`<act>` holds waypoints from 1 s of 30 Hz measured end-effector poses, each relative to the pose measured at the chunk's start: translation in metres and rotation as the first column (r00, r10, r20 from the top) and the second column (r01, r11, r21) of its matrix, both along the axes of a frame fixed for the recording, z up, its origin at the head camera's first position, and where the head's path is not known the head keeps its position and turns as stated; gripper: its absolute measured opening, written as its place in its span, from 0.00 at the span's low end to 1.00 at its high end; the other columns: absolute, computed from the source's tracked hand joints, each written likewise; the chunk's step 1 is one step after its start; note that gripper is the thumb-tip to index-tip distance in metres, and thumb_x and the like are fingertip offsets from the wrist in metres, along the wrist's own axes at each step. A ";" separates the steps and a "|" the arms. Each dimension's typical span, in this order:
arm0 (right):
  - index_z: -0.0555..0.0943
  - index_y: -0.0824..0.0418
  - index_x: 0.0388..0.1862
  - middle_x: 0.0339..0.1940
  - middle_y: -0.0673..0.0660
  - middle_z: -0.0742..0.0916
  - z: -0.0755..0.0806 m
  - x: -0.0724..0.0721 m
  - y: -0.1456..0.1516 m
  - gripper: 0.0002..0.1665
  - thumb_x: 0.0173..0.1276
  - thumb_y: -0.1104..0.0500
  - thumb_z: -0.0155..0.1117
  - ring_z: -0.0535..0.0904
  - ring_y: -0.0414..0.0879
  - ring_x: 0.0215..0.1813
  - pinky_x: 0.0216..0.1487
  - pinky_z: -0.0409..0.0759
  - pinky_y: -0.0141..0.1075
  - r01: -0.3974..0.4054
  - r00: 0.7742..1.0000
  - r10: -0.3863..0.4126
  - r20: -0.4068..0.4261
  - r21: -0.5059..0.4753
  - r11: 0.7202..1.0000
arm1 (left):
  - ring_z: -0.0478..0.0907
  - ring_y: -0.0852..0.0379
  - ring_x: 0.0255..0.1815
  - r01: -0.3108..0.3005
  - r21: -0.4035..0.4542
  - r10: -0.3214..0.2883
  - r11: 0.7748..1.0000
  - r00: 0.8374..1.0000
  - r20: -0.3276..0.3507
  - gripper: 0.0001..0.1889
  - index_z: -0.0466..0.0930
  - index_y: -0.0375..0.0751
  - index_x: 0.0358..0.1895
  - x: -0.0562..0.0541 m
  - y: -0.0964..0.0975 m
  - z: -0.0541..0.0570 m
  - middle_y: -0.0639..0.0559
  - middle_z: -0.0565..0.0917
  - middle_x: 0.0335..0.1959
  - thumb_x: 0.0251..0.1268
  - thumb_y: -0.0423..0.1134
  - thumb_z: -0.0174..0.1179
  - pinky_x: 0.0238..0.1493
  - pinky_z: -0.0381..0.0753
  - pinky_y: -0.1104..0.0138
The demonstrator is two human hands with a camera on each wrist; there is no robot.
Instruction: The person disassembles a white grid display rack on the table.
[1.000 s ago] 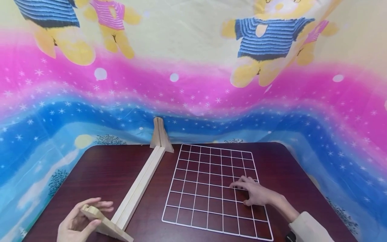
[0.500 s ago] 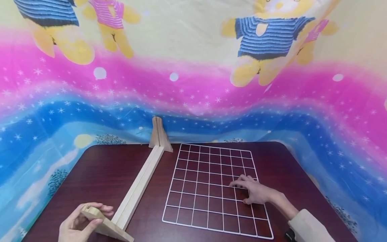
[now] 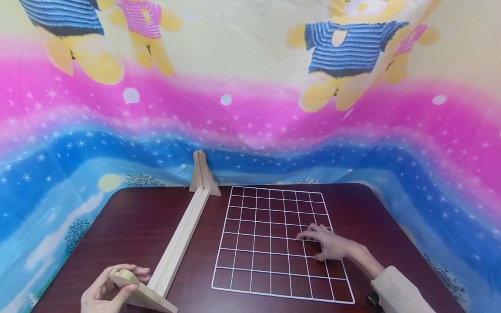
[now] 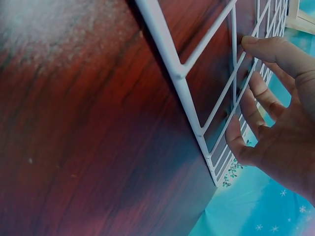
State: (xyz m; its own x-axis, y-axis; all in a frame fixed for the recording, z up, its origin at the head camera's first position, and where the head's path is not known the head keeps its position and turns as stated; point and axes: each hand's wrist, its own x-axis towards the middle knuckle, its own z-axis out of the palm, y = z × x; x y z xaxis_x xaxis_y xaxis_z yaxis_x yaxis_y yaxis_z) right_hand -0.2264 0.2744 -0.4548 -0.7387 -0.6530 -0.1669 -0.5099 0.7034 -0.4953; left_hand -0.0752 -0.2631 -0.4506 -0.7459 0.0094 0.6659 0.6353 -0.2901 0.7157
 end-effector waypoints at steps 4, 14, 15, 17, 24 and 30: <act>0.74 0.47 0.62 0.53 0.52 0.72 -0.001 -0.003 -0.001 0.40 0.49 0.68 0.73 0.64 0.49 0.49 0.46 0.69 0.48 -0.006 1.000 0.006 0.005 0.003 1.000 | 0.84 0.42 0.42 0.003 0.017 -0.003 1.000 1.000 -0.002 0.18 0.62 0.07 0.50 0.001 0.001 0.000 0.24 0.81 0.41 0.55 0.05 0.46 0.43 0.83 0.63; 0.74 0.47 0.62 0.52 0.53 0.72 0.001 -0.008 -0.004 0.39 0.51 0.69 0.73 0.63 0.49 0.49 0.47 0.67 0.49 -0.045 0.999 0.045 0.009 0.004 0.999 | 0.85 0.43 0.41 -0.060 0.004 0.060 0.998 0.997 0.044 0.17 0.62 0.06 0.50 0.005 0.006 0.002 0.26 0.82 0.40 0.55 0.05 0.46 0.42 0.83 0.64; 0.74 0.47 0.62 0.52 0.52 0.72 0.001 -0.009 -0.004 0.39 0.51 0.69 0.73 0.63 0.49 0.49 0.47 0.67 0.49 -0.048 0.999 0.048 0.006 0.008 0.999 | 0.85 0.43 0.41 -0.068 0.002 0.067 0.998 0.996 0.053 0.17 0.63 0.07 0.50 0.005 0.007 0.002 0.27 0.82 0.40 0.55 0.05 0.46 0.42 0.83 0.64; 0.74 0.47 0.62 0.52 0.52 0.72 0.001 -0.010 -0.004 0.40 0.51 0.69 0.73 0.63 0.49 0.49 0.47 0.67 0.50 -0.053 0.999 0.053 0.000 0.015 0.998 | 0.85 0.44 0.41 -0.075 0.004 0.075 0.997 0.995 0.060 0.17 0.63 0.07 0.49 0.006 0.008 0.002 0.27 0.82 0.40 0.55 0.05 0.46 0.42 0.83 0.64; 0.75 0.46 0.62 0.52 0.52 0.72 0.001 -0.013 -0.006 0.40 0.51 0.69 0.73 0.63 0.49 0.48 0.47 0.66 0.50 -0.055 0.998 0.055 0.009 0.015 0.998 | 0.85 0.44 0.40 -0.099 0.022 0.098 0.995 0.993 0.068 0.17 0.64 0.07 0.49 0.009 0.012 0.003 0.27 0.82 0.39 0.53 0.04 0.46 0.42 0.83 0.63; 0.75 0.47 0.63 0.52 0.52 0.72 0.003 -0.015 -0.008 0.40 0.50 0.69 0.73 0.63 0.49 0.47 0.48 0.65 0.51 -0.066 0.998 0.066 -0.007 0.024 0.998 | 0.85 0.44 0.40 -0.119 0.015 0.117 0.993 0.989 0.094 0.17 0.65 0.08 0.49 0.010 0.013 0.003 0.28 0.83 0.39 0.53 0.04 0.46 0.41 0.83 0.64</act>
